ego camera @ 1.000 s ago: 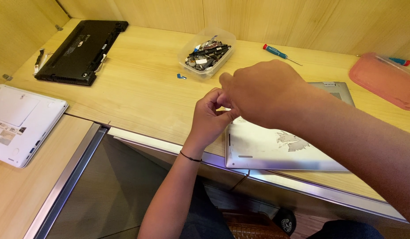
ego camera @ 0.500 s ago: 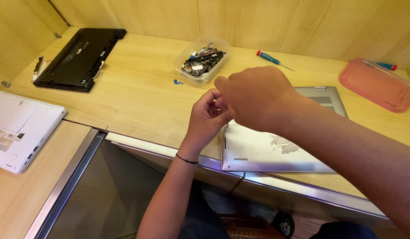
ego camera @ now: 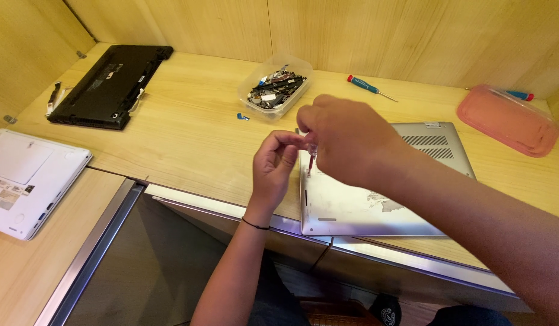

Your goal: Using a screwdriver to remove screws from the bottom panel of a laptop and prying the panel open.

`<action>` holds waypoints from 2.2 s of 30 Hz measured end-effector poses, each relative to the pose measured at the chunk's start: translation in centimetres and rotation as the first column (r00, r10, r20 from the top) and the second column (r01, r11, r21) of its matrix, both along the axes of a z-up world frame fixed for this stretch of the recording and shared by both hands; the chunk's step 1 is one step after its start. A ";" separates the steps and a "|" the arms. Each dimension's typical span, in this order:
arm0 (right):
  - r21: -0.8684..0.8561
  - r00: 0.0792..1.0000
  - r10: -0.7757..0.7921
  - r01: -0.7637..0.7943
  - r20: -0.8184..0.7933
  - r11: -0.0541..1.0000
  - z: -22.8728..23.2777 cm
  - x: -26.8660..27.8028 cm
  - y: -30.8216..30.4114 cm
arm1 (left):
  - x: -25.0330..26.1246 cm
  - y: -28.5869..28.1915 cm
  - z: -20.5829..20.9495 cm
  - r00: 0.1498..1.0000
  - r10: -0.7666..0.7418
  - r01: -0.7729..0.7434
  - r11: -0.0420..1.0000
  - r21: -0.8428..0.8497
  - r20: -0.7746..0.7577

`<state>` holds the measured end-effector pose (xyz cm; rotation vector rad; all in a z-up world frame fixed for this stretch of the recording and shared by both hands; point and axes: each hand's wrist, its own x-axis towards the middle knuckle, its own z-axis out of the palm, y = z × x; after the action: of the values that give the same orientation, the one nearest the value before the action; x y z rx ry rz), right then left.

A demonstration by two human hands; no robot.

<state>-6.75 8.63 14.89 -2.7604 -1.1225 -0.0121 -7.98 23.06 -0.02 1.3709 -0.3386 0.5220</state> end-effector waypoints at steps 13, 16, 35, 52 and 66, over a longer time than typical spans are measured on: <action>0.541 0.999 -0.012 -0.015 0.045 0.841 -1.1 1.8 -3.3 | -0.8 1.3 -2.5 0.956 0.235 -0.161 0.920 0.356 -0.175; 0.554 0.994 -0.075 0.105 -0.076 0.826 -0.9 0.3 -4.9 | -1.2 2.8 -1.9 0.911 0.388 -0.274 0.825 0.494 -0.143; 0.491 0.991 0.118 -0.068 -0.071 0.869 -4.2 -6.2 -5.9 | -3.5 4.7 -2.0 0.911 0.410 -0.270 0.495 0.826 0.052; 0.378 0.987 0.140 -0.160 0.080 0.912 -4.7 -7.5 -5.3 | -7.9 1.1 -0.9 0.972 0.233 -0.073 0.372 0.925 -0.017; 0.331 0.984 0.156 -0.175 0.083 0.927 -3.6 -7.3 -4.1 | -7.7 1.2 -1.1 0.970 0.244 -0.090 0.353 0.931 0.001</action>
<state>-14.03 4.49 11.30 -2.3714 -1.2336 -0.2398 -15.71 24.23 -1.10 2.6069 -0.3981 0.3832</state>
